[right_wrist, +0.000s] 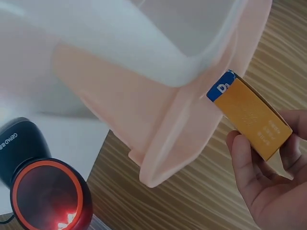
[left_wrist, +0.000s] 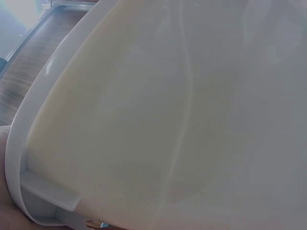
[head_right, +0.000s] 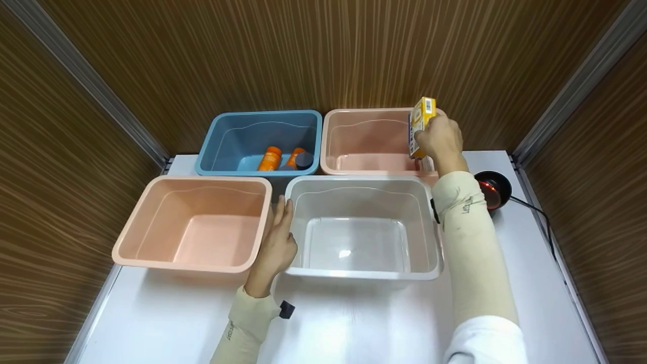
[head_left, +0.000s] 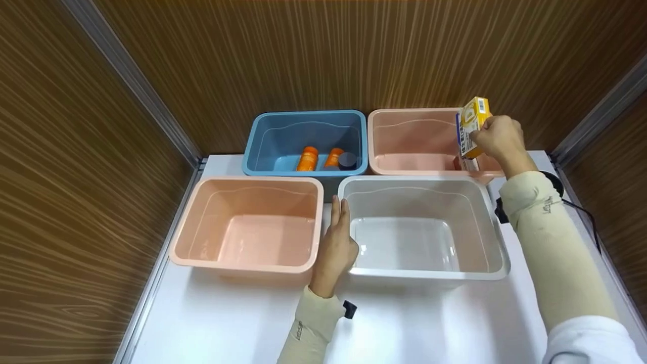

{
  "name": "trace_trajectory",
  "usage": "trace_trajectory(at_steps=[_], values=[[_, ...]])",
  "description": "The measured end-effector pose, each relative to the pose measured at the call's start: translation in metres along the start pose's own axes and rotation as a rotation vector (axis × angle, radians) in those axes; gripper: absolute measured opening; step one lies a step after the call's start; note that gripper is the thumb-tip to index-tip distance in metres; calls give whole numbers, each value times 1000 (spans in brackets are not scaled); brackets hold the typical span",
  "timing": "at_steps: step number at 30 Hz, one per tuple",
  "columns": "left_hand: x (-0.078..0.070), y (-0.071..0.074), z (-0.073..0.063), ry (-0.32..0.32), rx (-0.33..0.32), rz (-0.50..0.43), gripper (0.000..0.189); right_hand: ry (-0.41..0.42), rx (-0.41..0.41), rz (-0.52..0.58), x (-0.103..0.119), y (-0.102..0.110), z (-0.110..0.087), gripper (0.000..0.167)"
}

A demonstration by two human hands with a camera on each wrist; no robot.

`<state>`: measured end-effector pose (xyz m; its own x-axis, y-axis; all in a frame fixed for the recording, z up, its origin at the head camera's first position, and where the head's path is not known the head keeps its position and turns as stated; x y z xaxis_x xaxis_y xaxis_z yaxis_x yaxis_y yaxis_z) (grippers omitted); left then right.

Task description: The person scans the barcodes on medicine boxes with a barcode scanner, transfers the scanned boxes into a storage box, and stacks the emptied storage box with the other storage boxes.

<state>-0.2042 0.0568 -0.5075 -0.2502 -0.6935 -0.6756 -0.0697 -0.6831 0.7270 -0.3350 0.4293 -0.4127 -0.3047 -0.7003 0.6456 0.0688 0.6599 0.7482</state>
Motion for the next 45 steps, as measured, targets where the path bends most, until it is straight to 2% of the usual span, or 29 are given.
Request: trace_trajectory(at_steps=[7, 11, 16, 23, 28, 32, 39, 45], values=[[0, 1, 0, 13, 7, 8, 77, -6, 41, -31, -3, -8, 8, 55], [0, 1, 0, 6, -3, 16, 76, 25, 27, -67, -2, -12, 12, 51], [1, 1, -2, -10, -11, 9, 74, 75, -11, -78, 0, -15, 14, 45], [3, 1, -4, 9, 4, -6, 72, 217, -96, -169, 0, -17, 8, 27], [1, 1, -1, 13, 16, -14, 74, 191, -91, -174, -2, -12, 4, 25], [3, 1, 1, 14, 14, -8, 74, 208, -92, -175, 1, -8, 1, 24], [6, 1, 7, 8, 1, 14, 74, 260, -130, -141, 15, 2, -12, 25], [8, 3, 11, 2, -9, 55, 74, 349, -203, -97, 26, 11, -41, 27]])
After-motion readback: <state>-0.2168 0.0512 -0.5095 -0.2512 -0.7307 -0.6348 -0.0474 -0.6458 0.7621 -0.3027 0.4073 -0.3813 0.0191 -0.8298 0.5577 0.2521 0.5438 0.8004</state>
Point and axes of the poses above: each hand's wrist, its own z-axis towards the middle knuckle, its own y-axis out of the back of the hand, x = y × z, the point moved 5 cm from there along z, towards the middle knuckle, and after that the axes turned 2 degrees about -x, right-handed, at the moved point
